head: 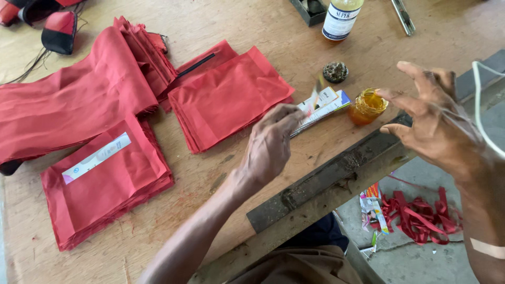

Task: The person prepares leather strips by applying adhesive from a jar and attaching labels onto red leather pieces on a wooden table.

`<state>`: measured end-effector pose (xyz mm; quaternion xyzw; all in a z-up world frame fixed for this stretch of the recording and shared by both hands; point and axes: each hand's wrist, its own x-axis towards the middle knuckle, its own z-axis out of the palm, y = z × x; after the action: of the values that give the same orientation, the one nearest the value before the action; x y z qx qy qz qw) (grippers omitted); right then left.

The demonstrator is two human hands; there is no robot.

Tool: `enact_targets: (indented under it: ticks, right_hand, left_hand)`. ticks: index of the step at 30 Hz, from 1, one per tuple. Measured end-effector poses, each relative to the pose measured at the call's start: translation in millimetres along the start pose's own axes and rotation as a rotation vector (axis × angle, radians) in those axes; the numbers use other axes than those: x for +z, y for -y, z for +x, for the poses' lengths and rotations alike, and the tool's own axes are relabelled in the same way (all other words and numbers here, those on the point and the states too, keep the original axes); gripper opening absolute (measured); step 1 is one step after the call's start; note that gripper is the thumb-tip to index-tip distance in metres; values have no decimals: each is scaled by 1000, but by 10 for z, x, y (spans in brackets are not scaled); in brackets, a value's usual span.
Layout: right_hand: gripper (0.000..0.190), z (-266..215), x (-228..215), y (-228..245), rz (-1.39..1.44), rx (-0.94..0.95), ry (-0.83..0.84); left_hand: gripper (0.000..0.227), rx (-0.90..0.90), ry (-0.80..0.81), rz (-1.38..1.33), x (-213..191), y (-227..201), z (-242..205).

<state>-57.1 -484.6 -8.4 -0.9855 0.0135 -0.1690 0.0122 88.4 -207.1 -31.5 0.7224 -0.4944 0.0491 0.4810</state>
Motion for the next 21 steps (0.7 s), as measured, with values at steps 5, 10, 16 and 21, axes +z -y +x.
enact_targets:
  ticks: [5,10,16,21]
  right_hand:
    - [68,-68,-19,116,34,102,-8]
    - [58,-137,-61,165,102,93,-1]
    - [61,-296,-298,307,26,72,-184]
    - [75,-640,-287,541,493,92,-131]
  left_hand:
    - [29,-91,34,-185,127,-268,-177]
    - [27,-335,166,-350,284,-371,-378]
    - [21,-528,256,-308,331,-360,-522]
    - [21,-568,297,-287,276,-413,-611]
